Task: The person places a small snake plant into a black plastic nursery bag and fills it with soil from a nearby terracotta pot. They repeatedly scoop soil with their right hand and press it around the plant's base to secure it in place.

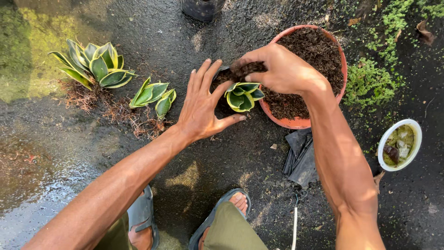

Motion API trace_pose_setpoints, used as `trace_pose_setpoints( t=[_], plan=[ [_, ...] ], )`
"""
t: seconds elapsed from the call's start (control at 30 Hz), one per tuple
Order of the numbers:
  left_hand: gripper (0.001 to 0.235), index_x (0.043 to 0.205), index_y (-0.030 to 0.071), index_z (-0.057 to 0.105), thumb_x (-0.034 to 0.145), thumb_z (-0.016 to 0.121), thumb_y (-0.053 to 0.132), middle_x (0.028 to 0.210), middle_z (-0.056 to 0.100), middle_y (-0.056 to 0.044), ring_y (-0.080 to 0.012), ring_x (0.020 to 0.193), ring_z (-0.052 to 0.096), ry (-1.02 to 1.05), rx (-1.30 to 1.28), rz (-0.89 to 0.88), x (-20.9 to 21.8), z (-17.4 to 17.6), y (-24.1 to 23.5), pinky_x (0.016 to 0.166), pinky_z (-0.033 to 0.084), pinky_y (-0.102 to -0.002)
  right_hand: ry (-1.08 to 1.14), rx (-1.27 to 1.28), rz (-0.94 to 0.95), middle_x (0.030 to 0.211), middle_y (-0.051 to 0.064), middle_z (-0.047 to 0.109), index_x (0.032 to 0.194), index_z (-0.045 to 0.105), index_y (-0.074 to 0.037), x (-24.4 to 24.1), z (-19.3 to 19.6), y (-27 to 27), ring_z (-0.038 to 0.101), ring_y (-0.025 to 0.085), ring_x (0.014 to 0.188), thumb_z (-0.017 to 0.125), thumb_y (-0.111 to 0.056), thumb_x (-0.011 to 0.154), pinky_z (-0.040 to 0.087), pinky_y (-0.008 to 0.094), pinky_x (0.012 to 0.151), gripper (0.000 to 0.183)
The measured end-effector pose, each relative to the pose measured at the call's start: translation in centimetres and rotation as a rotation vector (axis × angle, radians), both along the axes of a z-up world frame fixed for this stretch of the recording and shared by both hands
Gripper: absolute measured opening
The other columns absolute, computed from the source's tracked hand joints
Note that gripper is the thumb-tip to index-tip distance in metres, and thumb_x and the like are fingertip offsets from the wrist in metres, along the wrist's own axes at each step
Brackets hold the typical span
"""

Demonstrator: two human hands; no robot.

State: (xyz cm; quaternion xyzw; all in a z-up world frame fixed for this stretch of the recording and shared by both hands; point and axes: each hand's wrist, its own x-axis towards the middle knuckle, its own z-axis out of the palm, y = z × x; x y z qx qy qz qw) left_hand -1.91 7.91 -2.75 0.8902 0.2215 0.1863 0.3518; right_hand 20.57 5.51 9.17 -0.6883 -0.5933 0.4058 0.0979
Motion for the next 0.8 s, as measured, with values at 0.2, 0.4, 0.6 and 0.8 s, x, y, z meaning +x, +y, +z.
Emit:
trace_pose_setpoints(
  t=[0.2,0.4,0.6,0.8],
  plan=[
    [0.088,0.132,0.004,0.062,0.077,0.082,0.069,0.16,0.024,-0.025,-0.0483,0.153,0.015,0.003,0.015,0.011,0.3,0.5,-0.2,0.123,0.011,-0.071,0.007,-0.144,-0.027,0.112,0.01,0.078,0.128,0.07,-0.009,-0.5,-0.3,0.7,0.076,0.021,0.098,0.071,-0.007,0.088,0.06,0.036,0.09,0.04],
    [0.082,0.133,0.004,0.063,0.08,0.083,0.064,0.161,0.028,-0.024,-0.0459,0.154,0.018,-0.062,0.032,-0.002,-0.3,0.6,-0.2,0.125,0.014,-0.069,0.165,-0.078,-0.099,0.114,0.009,0.077,0.129,0.069,-0.006,0.6,-0.8,-0.8,0.075,0.02,0.102,0.064,-0.006,0.094,0.059,0.035,0.093,0.035],
    [0.085,0.141,0.011,0.056,0.081,0.087,0.063,0.163,0.031,-0.02,-0.0423,0.158,0.024,-0.143,0.006,-0.011,-0.4,0.1,0.5,0.13,0.022,-0.067,0.413,-0.032,-0.321,0.115,0.012,0.077,0.127,0.07,-0.002,1.8,-3.0,-2.6,0.074,0.02,0.104,0.06,-0.003,0.098,0.061,0.034,0.096,0.031],
    [0.097,0.15,0.015,0.054,0.076,0.082,0.072,0.163,0.023,-0.025,-0.046,0.154,0.016,-0.135,-0.013,-0.088,0.9,-0.5,2.1,0.124,0.017,-0.068,0.705,0.128,-0.667,0.115,0.017,0.074,0.122,0.068,0.006,4.2,-4.6,-5.6,0.076,0.024,0.109,0.059,0.0,0.1,0.06,0.038,0.098,0.025]
  ],
)
